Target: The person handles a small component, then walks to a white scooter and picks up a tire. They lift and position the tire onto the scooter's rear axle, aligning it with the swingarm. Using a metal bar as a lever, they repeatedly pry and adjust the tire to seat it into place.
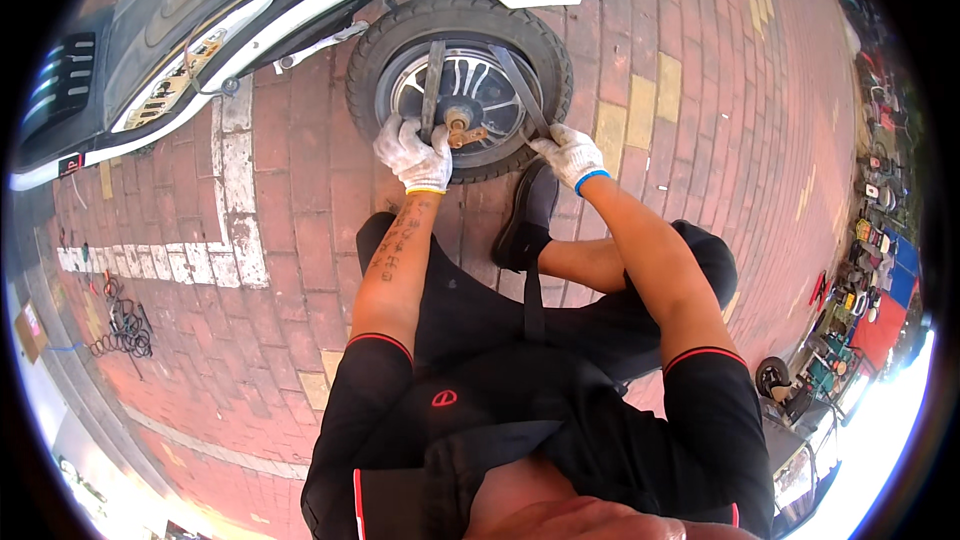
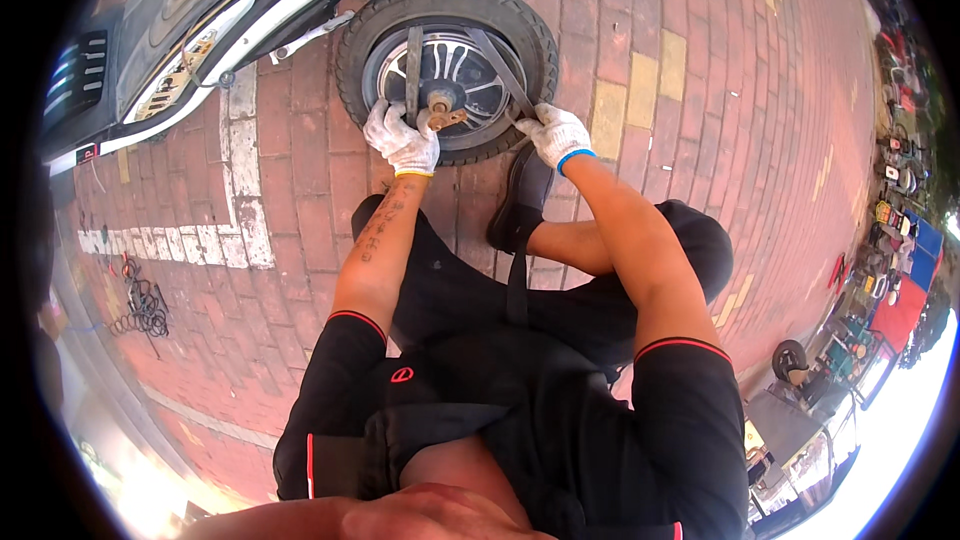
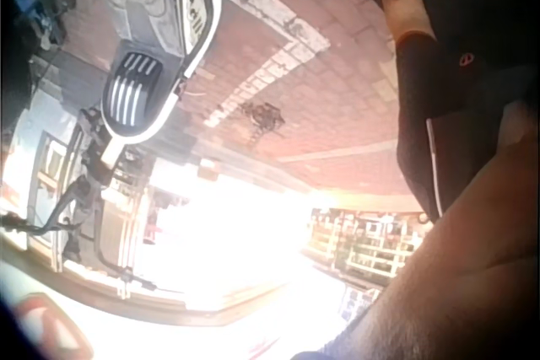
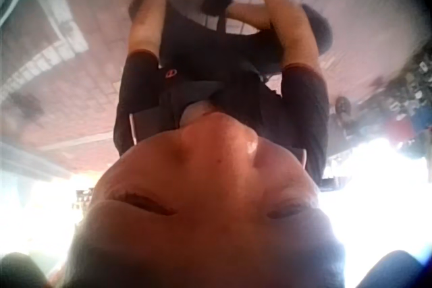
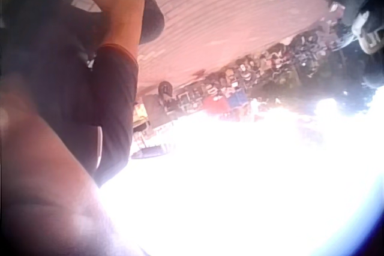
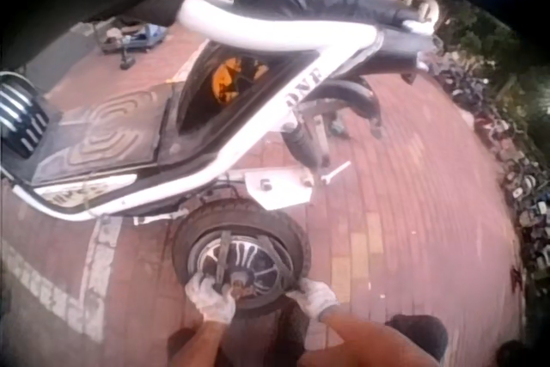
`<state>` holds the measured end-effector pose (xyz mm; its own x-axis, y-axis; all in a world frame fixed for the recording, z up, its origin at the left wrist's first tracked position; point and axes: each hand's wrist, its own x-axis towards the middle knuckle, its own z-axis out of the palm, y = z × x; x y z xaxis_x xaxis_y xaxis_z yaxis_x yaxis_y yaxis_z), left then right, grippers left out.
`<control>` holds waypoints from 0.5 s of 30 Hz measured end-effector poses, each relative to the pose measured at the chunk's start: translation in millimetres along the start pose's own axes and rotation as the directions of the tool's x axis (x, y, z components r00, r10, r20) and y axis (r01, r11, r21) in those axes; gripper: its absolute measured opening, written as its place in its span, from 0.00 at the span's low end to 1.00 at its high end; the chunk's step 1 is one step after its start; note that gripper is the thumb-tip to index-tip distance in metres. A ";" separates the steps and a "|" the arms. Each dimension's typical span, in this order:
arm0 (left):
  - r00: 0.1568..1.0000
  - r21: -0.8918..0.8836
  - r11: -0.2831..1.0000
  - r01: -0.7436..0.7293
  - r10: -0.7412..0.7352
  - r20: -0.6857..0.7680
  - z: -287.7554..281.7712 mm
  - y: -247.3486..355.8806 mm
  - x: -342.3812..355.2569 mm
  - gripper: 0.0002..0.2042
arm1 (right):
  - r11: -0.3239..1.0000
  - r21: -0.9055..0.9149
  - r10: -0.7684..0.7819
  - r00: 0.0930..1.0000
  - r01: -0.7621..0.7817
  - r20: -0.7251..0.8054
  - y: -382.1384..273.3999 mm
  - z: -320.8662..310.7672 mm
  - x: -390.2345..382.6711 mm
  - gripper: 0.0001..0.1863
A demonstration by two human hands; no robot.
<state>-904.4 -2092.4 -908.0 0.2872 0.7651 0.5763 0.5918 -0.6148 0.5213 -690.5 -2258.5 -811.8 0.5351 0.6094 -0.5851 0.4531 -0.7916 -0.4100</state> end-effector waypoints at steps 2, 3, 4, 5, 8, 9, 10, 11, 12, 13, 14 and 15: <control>1.000 -0.014 1.000 -0.014 0.014 -0.008 4.8 4.7 1.4 0.22 | 0.992 -0.123 -0.028 0.999 0.026 -0.018 14.0 -18.1 6.8 0.25; 1.000 -0.010 1.000 -0.017 0.017 -0.012 3.9 4.3 0.2 0.22 | 0.982 -0.184 -0.049 0.999 0.045 -0.015 17.1 -25.3 8.9 0.25; 1.000 -0.008 1.000 -0.013 0.013 -0.018 3.4 3.9 -0.7 0.22 | 0.966 -0.236 -0.123 0.991 0.107 -0.052 21.7 -34.9 9.2 0.22; 1.000 -0.007 1.000 -0.010 0.010 -0.024 2.8 4.4 0.3 0.22 | 0.948 -0.303 -0.113 0.993 0.095 -0.042 21.3 -49.3 10.6 0.22; 1.000 -0.011 1.000 -0.002 0.002 -0.022 5.3 2.5 -2.5 0.22 | 0.865 -0.495 -0.112 0.993 0.079 -0.037 19.1 -104.7 20.6 0.19; 1.000 -0.016 1.000 -0.006 0.005 -0.018 6.9 3.0 0.0 0.21 | 0.831 -0.550 -0.126 0.991 0.078 -0.049 25.4 -121.7 23.2 0.18; 1.000 -0.023 1.000 -0.008 0.008 -0.018 8.5 6.6 0.1 0.21 | 0.814 -0.577 -0.128 0.990 0.072 -0.056 39.7 -131.9 25.3 0.17; 1.000 -0.020 1.000 -0.011 0.011 -0.015 11.0 5.4 3.3 0.21 | 0.843 -0.530 -0.141 0.989 0.096 -0.044 37.8 -138.4 24.0 0.17; 1.000 -0.014 1.000 -0.008 0.008 0.001 7.4 3.0 1.3 0.21 | 0.870 -0.478 -0.147 0.989 0.119 -0.021 30.2 -144.6 10.5 0.17; 1.000 -0.009 1.000 -0.007 0.007 0.018 4.3 1.4 -0.8 0.21 | 0.896 -0.423 -0.152 0.988 0.137 0.000 27.7 -146.8 -0.9 0.16; 0.999 -0.002 1.000 -0.003 0.003 0.032 3.4 4.6 0.7 0.21 | 0.912 -0.387 -0.146 0.989 0.137 0.004 32.5 -148.6 -11.0 0.17; 1.000 0.001 1.000 -0.006 0.006 0.023 3.8 2.9 0.2 0.21 | 0.936 -0.324 -0.154 0.988 0.140 -0.017 31.4 -148.6 -20.8 0.18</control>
<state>-899.8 -2093.3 -908.8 0.3078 0.7654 0.5652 0.5905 -0.6195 0.5173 -581.4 -2289.3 -708.5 0.4708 0.7244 -0.5035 0.7301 -0.6403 -0.2387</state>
